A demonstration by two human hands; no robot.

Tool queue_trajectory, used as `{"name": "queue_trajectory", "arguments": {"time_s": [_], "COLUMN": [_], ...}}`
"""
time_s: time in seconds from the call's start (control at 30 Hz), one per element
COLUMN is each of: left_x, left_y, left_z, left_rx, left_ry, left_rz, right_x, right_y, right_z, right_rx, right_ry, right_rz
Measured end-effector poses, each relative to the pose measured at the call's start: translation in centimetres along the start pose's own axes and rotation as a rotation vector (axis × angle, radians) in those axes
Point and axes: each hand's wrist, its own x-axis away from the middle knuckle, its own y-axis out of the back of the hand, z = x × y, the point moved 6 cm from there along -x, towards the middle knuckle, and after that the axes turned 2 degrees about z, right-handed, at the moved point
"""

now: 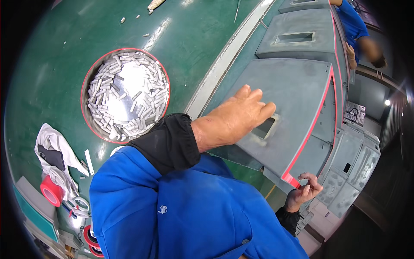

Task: The person applies red tape along the edges of a gray metal cabinet door, smoothing it into place. They then use a small metal tool to scrape or clean a rectangular cutout on the door's surface. The person handles the door and the tool throughout the process.

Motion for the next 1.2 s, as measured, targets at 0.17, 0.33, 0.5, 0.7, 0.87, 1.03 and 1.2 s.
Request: {"name": "queue_trajectory", "arguments": {"time_s": [0.17, 0.33, 0.5, 0.7, 0.87, 1.03, 1.2], "left_x": [0.7, -0.1, 1.1, 1.7, 1.1, 2.2, 1.3], "left_y": [-0.1, -0.7, -2.2, -2.0, -2.4, -2.4, -2.4], "left_z": [-0.1, 0.5, 0.3, -0.3, 0.5, -0.3, 1.0], "left_rx": [0.093, 0.073, 0.168, 0.007, 0.099, 0.041, -0.068], "left_ry": [-0.041, -0.076, -0.062, -0.204, -0.191, -0.299, -0.345], "left_rz": [-0.019, 0.017, -0.016, -0.006, -0.014, 0.012, -0.046], "right_x": [0.1, 0.0, 0.1, 0.2, 0.1, 0.1, 0.6], "right_y": [0.3, 0.0, 0.3, 0.4, 0.5, 0.5, 1.0], "right_z": [-0.2, 0.1, -0.6, -0.4, -0.6, -0.7, -1.0], "right_rx": [0.025, 0.042, 0.017, 0.043, 0.078, 0.063, 0.065], "right_ry": [-0.017, -0.051, -0.102, -0.167, -0.150, -0.162, -0.177], "right_rz": [-0.017, -0.020, 0.004, 0.003, 0.021, 0.063, 0.002]}}
